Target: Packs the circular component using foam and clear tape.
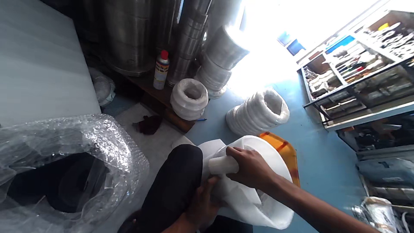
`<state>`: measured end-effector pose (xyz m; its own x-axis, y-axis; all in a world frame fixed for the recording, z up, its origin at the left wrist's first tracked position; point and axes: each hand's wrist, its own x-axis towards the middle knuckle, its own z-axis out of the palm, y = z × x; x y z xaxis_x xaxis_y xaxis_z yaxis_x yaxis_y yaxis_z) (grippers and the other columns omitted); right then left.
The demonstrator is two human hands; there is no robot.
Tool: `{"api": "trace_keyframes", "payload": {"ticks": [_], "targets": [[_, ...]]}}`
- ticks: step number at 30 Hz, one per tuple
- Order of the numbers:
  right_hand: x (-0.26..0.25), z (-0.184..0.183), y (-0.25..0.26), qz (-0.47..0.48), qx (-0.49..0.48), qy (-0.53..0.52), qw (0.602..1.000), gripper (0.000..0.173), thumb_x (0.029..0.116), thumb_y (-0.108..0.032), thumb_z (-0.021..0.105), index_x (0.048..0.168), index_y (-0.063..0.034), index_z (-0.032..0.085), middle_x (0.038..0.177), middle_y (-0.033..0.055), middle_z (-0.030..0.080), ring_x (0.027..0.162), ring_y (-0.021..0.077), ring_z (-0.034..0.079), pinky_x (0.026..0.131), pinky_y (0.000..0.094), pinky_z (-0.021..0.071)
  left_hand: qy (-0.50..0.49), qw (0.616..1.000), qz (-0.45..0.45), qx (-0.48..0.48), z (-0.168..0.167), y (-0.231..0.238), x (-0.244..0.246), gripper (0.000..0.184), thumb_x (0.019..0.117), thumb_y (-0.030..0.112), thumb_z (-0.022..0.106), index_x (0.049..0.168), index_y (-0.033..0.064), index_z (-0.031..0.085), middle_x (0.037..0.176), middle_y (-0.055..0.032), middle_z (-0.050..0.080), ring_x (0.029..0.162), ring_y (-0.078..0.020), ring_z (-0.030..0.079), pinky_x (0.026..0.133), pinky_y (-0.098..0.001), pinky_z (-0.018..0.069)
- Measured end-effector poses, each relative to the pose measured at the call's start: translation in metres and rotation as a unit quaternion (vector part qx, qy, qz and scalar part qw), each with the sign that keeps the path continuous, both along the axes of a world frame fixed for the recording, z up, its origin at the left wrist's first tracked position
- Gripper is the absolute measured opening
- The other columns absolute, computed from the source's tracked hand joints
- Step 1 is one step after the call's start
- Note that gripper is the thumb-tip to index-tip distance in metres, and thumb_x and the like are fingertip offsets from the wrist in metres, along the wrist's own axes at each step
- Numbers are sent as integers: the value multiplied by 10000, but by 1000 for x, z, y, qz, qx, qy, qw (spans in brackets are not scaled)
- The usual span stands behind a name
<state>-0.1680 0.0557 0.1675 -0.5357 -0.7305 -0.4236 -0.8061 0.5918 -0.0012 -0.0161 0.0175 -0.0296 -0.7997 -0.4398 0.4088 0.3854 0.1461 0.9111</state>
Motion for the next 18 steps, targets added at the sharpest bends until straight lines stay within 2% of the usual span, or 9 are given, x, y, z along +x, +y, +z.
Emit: {"api": "trace_keyframes", "payload": {"ticks": [1, 3, 6, 8, 9, 11, 14, 15, 18], "targets": [[0, 0, -1, -1, 6, -1, 1000, 426, 751, -290, 858, 1082, -122, 648, 907, 75, 673, 803, 268, 678, 670, 490, 527, 5, 1000, -20, 1, 1, -2, -1, 655, 806, 254, 856, 1320, -58, 593, 1303, -203, 661, 1261, -190, 625, 1092, -312, 495], [1, 0, -2, 2, 10, 2, 1000, 421, 744, -282, 856, 1070, -121, 645, 898, 74, 671, 800, 269, 679, 661, 486, 527, -4, 999, -37, -5, 1, -2, -1, 624, 832, 257, 824, 1362, -7, 625, 1367, -219, 627, 1306, -240, 600, 1111, -343, 485], [3, -1, -4, 27, 21, 0, 999, 428, 766, -242, 834, 1134, -119, 652, 949, 91, 678, 852, 291, 684, 698, 498, 539, -24, 999, -43, -17, 0, 0, 1, 600, 834, 235, 822, 1380, 58, 644, 1344, -234, 628, 1235, -258, 640, 1050, -338, 530], [2, 0, -5, 80, 28, -21, 996, 479, 790, -198, 805, 1239, -126, 652, 1003, 112, 675, 903, 315, 682, 730, 508, 550, -33, 998, -45, -16, 0, 0, 1, 591, 817, 209, 834, 1366, 76, 661, 1304, -225, 654, 1192, -251, 663, 1022, -339, 548], [1, 2, -8, 101, 44, -53, 992, 506, 816, -191, 792, 1293, -121, 636, 1064, 128, 673, 964, 333, 675, 781, 519, 549, -40, 998, -46, -14, -1, 0, 1, 582, 809, 206, 841, 1353, 84, 673, 1282, -215, 668, 1178, -242, 671, 1012, -337, 554], [-4, 13, -20, 125, 94, -148, 977, 513, 863, -206, 775, 1333, -92, 604, 1216, 155, 648, 1091, 351, 642, 908, 536, 522, -43, 998, -38, -10, 0, 0, 0, 519, 782, 188, 856, 1268, 67, 720, 1215, -197, 702, 1129, -236, 694, 991, -338, 566], [-17, 30, -42, 147, 169, -296, 928, 619, 863, -182, 809, 1419, -56, 568, 1398, 183, 553, 1194, 347, 585, 1002, 515, 477, -37, 999, -14, -12, 2, -1, 0, 402, 746, 191, 870, 1093, 13, 777, 1094, -196, 741, 1040, -253, 727, 953, -352, 581], [-25, 30, -48, 151, 176, -339, 912, 618, 850, -151, 822, 1412, -51, 586, 1417, 192, 541, 1217, 345, 578, 1019, 503, 472, -42, 999, -13, -11, 4, -1, 1, 357, 749, 188, 866, 1047, 8, 784, 1067, -194, 747, 1022, -260, 731, 944, -362, 584], [-52, 16, -55, 135, 171, -429, 876, 624, 816, -102, 854, 1378, -14, 597, 1337, 220, 561, 1062, 307, 615, 931, 439, 511, -48, 999, -23, 3, 5, -1, 1, 318, 759, 182, 865, 1015, 13, 782, 1066, -195, 740, 1025, -258, 724, 948, -367, 582]]}}
